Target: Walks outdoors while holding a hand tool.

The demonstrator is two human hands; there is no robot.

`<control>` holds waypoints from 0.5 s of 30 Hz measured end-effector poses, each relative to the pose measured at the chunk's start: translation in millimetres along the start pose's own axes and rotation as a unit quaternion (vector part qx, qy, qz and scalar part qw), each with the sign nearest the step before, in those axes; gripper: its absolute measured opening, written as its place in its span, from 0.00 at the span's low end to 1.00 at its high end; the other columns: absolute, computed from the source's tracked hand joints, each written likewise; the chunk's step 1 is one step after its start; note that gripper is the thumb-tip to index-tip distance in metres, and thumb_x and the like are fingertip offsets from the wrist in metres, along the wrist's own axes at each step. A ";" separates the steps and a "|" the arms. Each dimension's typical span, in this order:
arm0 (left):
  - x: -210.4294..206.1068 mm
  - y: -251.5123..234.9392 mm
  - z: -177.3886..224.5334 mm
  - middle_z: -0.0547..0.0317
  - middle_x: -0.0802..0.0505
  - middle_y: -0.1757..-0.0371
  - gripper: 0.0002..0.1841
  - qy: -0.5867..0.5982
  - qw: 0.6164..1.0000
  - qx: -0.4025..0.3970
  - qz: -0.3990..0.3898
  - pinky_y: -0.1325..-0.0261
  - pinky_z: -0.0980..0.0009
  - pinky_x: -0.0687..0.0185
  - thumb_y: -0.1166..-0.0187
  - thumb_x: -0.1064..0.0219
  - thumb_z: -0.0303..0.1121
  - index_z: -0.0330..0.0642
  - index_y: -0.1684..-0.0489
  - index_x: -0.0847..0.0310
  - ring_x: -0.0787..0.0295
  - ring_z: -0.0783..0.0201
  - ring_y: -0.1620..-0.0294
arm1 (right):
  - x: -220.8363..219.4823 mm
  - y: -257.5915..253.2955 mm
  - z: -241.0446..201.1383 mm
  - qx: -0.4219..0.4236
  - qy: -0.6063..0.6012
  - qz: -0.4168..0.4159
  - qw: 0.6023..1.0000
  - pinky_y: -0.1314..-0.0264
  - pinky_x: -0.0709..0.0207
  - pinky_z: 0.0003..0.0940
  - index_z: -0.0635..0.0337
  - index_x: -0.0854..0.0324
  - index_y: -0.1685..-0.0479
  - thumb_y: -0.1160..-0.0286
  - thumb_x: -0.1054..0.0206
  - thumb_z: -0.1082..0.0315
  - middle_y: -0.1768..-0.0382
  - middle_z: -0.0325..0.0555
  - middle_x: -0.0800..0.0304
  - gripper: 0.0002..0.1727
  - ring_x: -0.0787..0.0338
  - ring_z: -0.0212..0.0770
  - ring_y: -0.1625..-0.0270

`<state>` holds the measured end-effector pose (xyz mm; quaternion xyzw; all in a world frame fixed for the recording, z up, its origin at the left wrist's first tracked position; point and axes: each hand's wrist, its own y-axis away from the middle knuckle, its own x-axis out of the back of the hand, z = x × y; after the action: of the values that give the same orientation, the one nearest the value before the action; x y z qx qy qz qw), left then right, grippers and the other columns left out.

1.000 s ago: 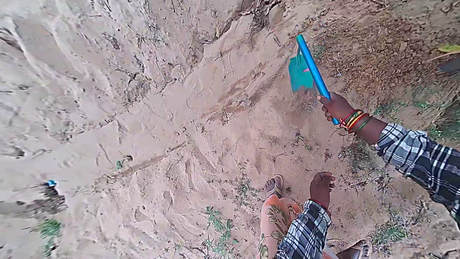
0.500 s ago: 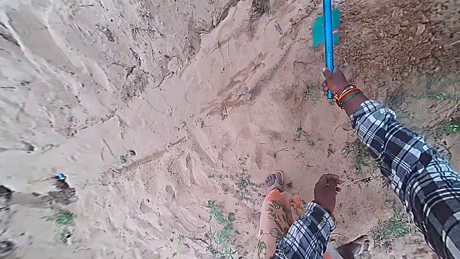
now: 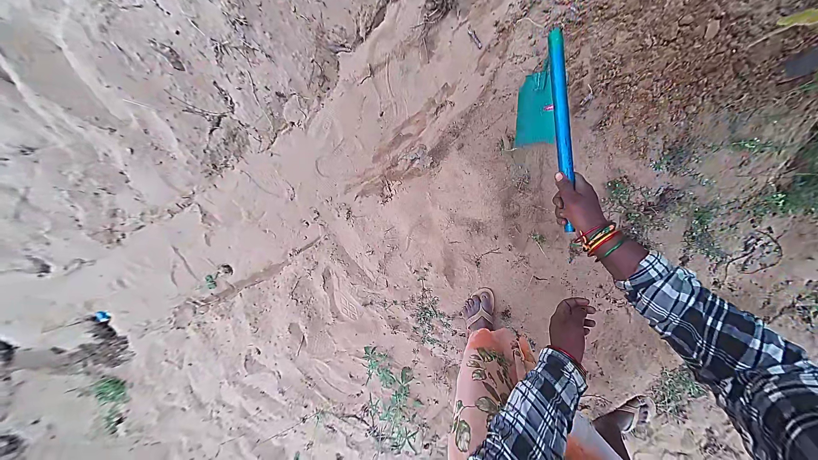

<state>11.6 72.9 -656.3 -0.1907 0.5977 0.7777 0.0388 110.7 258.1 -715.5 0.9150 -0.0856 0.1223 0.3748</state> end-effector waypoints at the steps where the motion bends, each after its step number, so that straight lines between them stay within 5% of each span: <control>1: -0.3 1.6 -4.0 0.55 0.11 0.53 0.13 0.006 1.000 0.001 0.003 0.60 0.74 0.22 0.08 0.50 0.27 0.33 0.37 0.23 0.17 0.70 0.64 | -3.2 -17.5 -17.8 0.031 -0.011 0.006 0.999 0.84 0.33 0.28 0.54 0.31 0.37 0.05 0.53 0.46 0.78 0.35 0.35 0.21 0.34 0.32 0.86; 5: -3.2 4.5 -25.9 0.55 0.11 0.53 0.12 0.021 1.000 0.016 0.011 0.62 0.75 0.22 0.08 0.49 0.27 0.34 0.37 0.23 0.17 0.70 0.66 | -25.8 -94.3 -57.3 0.082 -0.011 0.001 0.997 0.83 0.30 0.30 0.51 0.35 0.24 0.06 0.52 0.43 0.77 0.37 0.33 0.26 0.32 0.34 0.86; 8: -8.8 7.3 -39.8 0.55 0.11 0.52 0.12 0.022 0.999 0.026 0.010 0.61 0.75 0.22 0.08 0.49 0.27 0.34 0.36 0.24 0.17 0.70 0.65 | -32.8 -106.4 -23.7 -0.011 0.063 -0.060 0.996 0.77 0.28 0.33 0.55 0.37 0.22 0.05 0.55 0.43 0.71 0.41 0.31 0.29 0.29 0.36 0.81; 11: -11.3 6.6 -44.4 0.54 0.12 0.50 0.13 0.047 0.997 0.010 0.059 0.56 0.70 0.21 0.08 0.49 0.27 0.35 0.33 0.26 0.17 0.67 0.59 | -20.4 -48.8 43.8 -0.124 0.038 -0.087 0.988 0.81 0.32 0.30 0.56 0.35 0.27 0.04 0.55 0.44 0.74 0.39 0.34 0.26 0.32 0.34 0.83; 15: -7.3 -2.1 -49.0 0.41 0.19 0.32 0.20 0.060 0.985 -0.034 0.158 0.38 0.50 0.25 0.09 0.49 0.27 0.33 0.21 0.38 0.20 0.52 0.39 | 6.2 60.0 130.5 -0.220 -0.100 -0.085 0.967 0.88 0.37 0.23 0.55 0.35 0.41 0.03 0.55 0.48 0.83 0.33 0.40 0.19 0.39 0.28 0.90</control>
<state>31.2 28.5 -666.2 -0.1413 0.5952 0.7808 -0.1274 122.6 123.2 -763.8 0.8216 -0.0689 -0.0238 0.5654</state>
